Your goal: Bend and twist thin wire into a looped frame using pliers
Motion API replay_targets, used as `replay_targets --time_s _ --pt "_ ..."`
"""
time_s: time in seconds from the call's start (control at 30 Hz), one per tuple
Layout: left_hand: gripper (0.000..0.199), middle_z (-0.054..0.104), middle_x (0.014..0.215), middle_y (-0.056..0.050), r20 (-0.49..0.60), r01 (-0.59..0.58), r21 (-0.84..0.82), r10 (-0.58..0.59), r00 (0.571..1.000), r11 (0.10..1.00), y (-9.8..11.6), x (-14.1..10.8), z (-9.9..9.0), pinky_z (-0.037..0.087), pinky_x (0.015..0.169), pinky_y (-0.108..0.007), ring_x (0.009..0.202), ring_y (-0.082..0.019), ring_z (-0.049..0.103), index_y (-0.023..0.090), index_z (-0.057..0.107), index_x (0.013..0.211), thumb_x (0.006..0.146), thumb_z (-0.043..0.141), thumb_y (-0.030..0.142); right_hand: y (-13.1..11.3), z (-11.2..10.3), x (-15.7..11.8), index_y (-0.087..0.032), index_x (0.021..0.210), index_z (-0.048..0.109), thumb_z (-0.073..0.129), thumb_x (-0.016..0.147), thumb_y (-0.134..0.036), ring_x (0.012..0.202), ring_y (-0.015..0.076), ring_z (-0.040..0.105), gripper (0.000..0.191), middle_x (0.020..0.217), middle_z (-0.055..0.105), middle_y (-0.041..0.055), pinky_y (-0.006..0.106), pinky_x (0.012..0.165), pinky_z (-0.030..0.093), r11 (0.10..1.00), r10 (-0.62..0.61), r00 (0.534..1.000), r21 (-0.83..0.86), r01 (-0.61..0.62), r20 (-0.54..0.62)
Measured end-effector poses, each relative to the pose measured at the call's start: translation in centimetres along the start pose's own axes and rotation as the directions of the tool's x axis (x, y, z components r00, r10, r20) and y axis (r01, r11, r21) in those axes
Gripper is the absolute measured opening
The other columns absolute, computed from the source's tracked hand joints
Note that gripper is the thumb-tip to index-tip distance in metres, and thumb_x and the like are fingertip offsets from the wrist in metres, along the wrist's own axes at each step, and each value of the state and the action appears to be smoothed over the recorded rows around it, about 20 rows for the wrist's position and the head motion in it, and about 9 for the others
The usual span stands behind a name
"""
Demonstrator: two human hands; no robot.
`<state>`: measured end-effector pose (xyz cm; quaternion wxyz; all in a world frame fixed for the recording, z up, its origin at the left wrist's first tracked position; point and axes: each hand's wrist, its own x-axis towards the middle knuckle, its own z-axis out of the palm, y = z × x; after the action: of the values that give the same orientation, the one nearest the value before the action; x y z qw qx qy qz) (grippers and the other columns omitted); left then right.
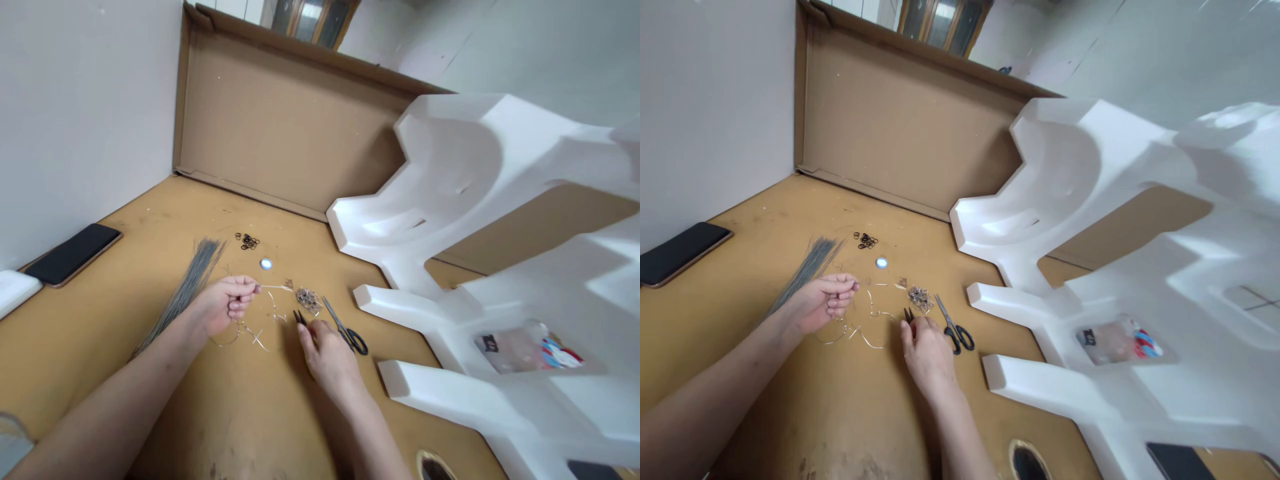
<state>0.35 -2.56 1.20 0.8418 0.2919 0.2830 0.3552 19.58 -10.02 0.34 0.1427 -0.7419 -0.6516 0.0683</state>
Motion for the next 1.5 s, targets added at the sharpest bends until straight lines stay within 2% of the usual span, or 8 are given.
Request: replay_targets --time_s 0.07,0.17,0.27,0.4,0.6,0.83,1.2,1.5 --pt "0.008 0.038 0.051 0.005 0.016 -0.001 0.023 0.001 1.000 1.000 -0.1 0.0 0.1 0.014 0.036 -0.014 0.036 0.000 0.020 0.011 0.050 0.062 0.068 0.054 0.010 -0.8 -0.5 0.4 -0.019 0.065 0.050 0.036 0.084 -0.043 0.054 0.0156 0.049 0.033 0.058 0.054 0.0020 0.028 0.052 0.037 0.933 -0.081 0.997 0.352 0.071 0.012" --pt "0.008 0.037 0.051 0.005 0.056 -0.011 0.068 0.008 0.998 0.998 -0.4 0.1 0.1 0.014 0.037 -0.014 0.037 0.000 0.020 0.011 0.051 0.061 0.067 0.056 0.013 -2.5 -0.8 1.1 -0.018 0.064 0.052 0.045 0.079 -0.050 0.062 0.0139 0.051 0.035 0.064 0.056 0.0009 0.028 0.062 0.042 0.655 -0.140 0.990 0.751 0.078 0.019" --pt "0.007 0.032 0.048 0.007 0.083 -0.014 0.104 0.005 0.997 0.994 -0.6 0.2 0.0 0.013 0.037 -0.015 0.036 0.000 0.021 0.011 0.053 0.062 0.067 0.057 0.015 -4.1 -0.7 2.0 -0.018 0.064 0.052 0.055 0.072 -0.046 0.057 0.0110 0.050 0.030 0.064 0.057 -0.0001 0.026 0.062 0.042 0.419 -0.097 0.992 0.907 -0.028 0.075" --pt "0.004 0.032 0.045 0.007 0.068 0.000 0.147 -0.010 0.998 0.989 -0.9 0.4 0.0 0.011 0.036 -0.017 0.035 -0.001 0.020 0.011 0.054 0.062 0.065 0.056 0.013 -5.1 -0.7 2.8 -0.018 0.059 0.053 0.063 0.066 -0.037 0.052 0.0089 0.047 0.023 0.058 0.055 -0.0024 0.024 0.057 0.039 0.284 -0.013 0.999 0.958 -0.044 0.050" --pt "0.004 0.031 0.043 0.008 0.039 0.014 0.182 -0.021 0.999 0.983 -1.1 0.5 0.2 0.010 0.037 -0.017 0.034 0.000 0.020 0.012 0.054 0.059 0.060 0.057 0.013 -5.3 -0.8 3.1 -0.018 0.060 0.053 0.066 0.062 -0.031 0.048 0.0076 0.046 0.018 0.053 0.055 -0.0039 0.022 0.053 0.037 0.230 -0.018 0.997 0.971 -0.065 0.071" --pt "0.004 0.032 0.042 0.008 0.052 0.018 0.278 -0.034 0.998 0.960 -1.2 0.1 0.6 0.008 0.037 -0.017 0.034 0.000 0.019 0.012 0.054 0.058 0.061 0.056 0.013 -5.2 0.0 2.9 -0.018 0.060 0.053 0.066 0.064 -0.036 0.046 0.0070 0.046 0.023 0.050 0.053 -0.0047 0.020 0.047 0.034 0.159 0.010 0.998 0.985 -0.062 0.061" --pt "0.010 0.036 0.047 0.006 0.110 0.054 0.361 -0.100 0.989 0.931 -2.5 0.5 0.2 0.009 0.037 -0.017 0.035 0.001 0.020 0.011 0.055 0.061 0.064 0.059 0.020 -4.2 0.3 2.8 -0.018 0.053 0.055 0.066 0.060 -0.033 0.044 0.0070 0.044 0.020 0.048 0.054 -0.0039 0.021 0.045 0.031 0.180 0.095 0.995 0.983 -0.045 0.028" --pt "0.021 0.035 0.046 0.008 0.039 0.002 0.440 -0.021 0.999 0.898 -3.1 0.6 0.4 0.008 0.038 -0.018 0.036 0.000 0.019 0.013 0.053 0.060 0.065 0.062 0.031 -4.2 0.5 2.6 -0.018 0.050 0.053 0.061 0.062 -0.028 0.043 0.0067 0.040 0.018 0.046 0.051 -0.0046 0.021 0.046 0.031 0.253 0.123 0.990 0.967 0.042 -0.075"
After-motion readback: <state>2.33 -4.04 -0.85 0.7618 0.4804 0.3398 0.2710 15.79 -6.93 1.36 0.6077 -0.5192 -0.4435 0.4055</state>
